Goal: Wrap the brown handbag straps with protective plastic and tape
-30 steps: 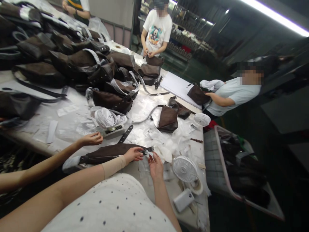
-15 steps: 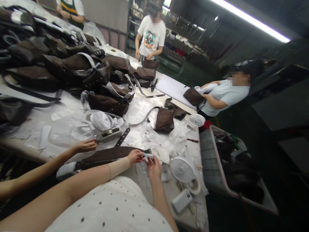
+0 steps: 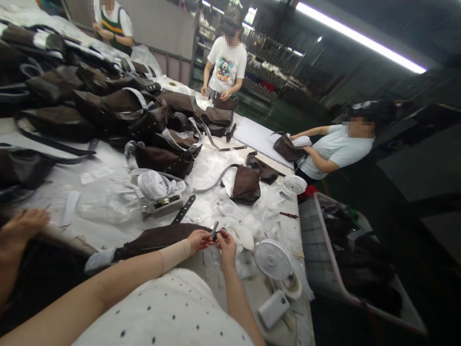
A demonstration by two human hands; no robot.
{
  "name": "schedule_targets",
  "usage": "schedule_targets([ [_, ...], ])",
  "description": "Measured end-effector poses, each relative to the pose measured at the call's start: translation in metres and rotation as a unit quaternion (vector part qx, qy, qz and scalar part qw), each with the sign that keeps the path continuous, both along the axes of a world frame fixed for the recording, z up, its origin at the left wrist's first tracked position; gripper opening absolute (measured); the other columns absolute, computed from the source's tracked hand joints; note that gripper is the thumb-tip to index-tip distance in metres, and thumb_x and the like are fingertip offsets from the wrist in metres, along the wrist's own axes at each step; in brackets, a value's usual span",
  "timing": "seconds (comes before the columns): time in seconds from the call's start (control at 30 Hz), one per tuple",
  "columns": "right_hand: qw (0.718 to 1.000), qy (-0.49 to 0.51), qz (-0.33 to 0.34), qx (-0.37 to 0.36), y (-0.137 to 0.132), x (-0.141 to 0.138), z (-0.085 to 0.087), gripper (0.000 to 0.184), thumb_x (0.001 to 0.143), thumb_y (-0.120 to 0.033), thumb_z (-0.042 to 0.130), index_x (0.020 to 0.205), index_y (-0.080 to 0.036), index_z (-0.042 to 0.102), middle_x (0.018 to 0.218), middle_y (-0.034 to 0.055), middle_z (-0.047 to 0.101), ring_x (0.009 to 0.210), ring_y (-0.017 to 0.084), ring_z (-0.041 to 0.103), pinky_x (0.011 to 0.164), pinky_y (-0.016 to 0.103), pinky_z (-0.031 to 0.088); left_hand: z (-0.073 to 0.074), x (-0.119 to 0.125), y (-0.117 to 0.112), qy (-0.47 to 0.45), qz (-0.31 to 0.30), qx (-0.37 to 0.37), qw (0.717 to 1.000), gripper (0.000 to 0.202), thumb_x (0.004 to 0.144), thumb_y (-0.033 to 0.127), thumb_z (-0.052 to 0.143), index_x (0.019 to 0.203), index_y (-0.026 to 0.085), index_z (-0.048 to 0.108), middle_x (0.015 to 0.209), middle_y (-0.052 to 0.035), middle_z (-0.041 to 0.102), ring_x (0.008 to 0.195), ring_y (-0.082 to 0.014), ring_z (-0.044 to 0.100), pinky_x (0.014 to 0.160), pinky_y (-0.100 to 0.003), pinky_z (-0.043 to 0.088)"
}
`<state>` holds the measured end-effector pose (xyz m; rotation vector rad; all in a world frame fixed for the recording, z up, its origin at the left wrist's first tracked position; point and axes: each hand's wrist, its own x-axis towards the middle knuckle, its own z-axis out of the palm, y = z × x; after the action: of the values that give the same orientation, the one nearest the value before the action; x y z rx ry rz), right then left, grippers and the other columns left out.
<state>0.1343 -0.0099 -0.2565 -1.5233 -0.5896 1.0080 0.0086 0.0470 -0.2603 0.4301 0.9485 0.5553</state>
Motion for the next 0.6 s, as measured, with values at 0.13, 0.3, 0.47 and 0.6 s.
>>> schedule_targets([
  [0.13,0.993,-0.096,0.072,0.021,0.024,0.029,0.014,0.039,0.080,-0.046,0.065,0.105,-0.016,0.062,0.093,0.0041,0.067,0.075,0.016,0.062,0.064,0.028,0.051,-0.009,0.003,-0.007,-0.004,-0.025,0.018,1.000,0.031,0.060,0.026,0.079,0.075,0.013,0.056,0.065,-0.0028,0.065,0.063,-0.0151,0.066,0.053,-0.020,0.042],
  [0.3,0.982,-0.166,0.047,0.075,0.071,0.097,0.071,0.030,0.090,-0.038,0.055,0.112,-0.018,0.059,0.111,0.0074,0.062,0.093,0.018,0.062,0.077,0.037,0.056,-0.032,0.007,-0.005,-0.016,-0.062,0.031,0.997,0.046,0.048,0.034,0.085,0.076,0.015,0.053,0.065,-0.0020,0.067,0.059,-0.0135,0.064,0.049,-0.017,0.037],
  [0.47,0.978,-0.177,0.034,0.104,0.099,0.124,0.102,0.028,0.091,-0.038,0.054,0.111,-0.019,0.060,0.114,0.0066,0.061,0.096,0.019,0.061,0.080,0.036,0.055,-0.032,-0.015,-0.005,-0.018,-0.079,0.030,0.996,0.049,0.050,0.036,0.086,0.081,0.017,0.052,0.066,-0.0022,0.068,0.059,-0.0141,0.065,0.049,-0.017,0.039],
  [0.6,0.985,-0.142,0.029,0.089,0.088,0.100,0.067,0.028,0.091,-0.039,0.053,0.109,-0.019,0.061,0.114,0.0063,0.062,0.094,0.019,0.061,0.078,0.036,0.055,-0.018,-0.050,-0.011,0.008,-0.087,0.026,0.996,0.045,0.058,0.040,0.084,0.084,0.016,0.056,0.073,-0.0053,0.070,0.062,-0.0147,0.066,0.050,-0.018,0.042],
])
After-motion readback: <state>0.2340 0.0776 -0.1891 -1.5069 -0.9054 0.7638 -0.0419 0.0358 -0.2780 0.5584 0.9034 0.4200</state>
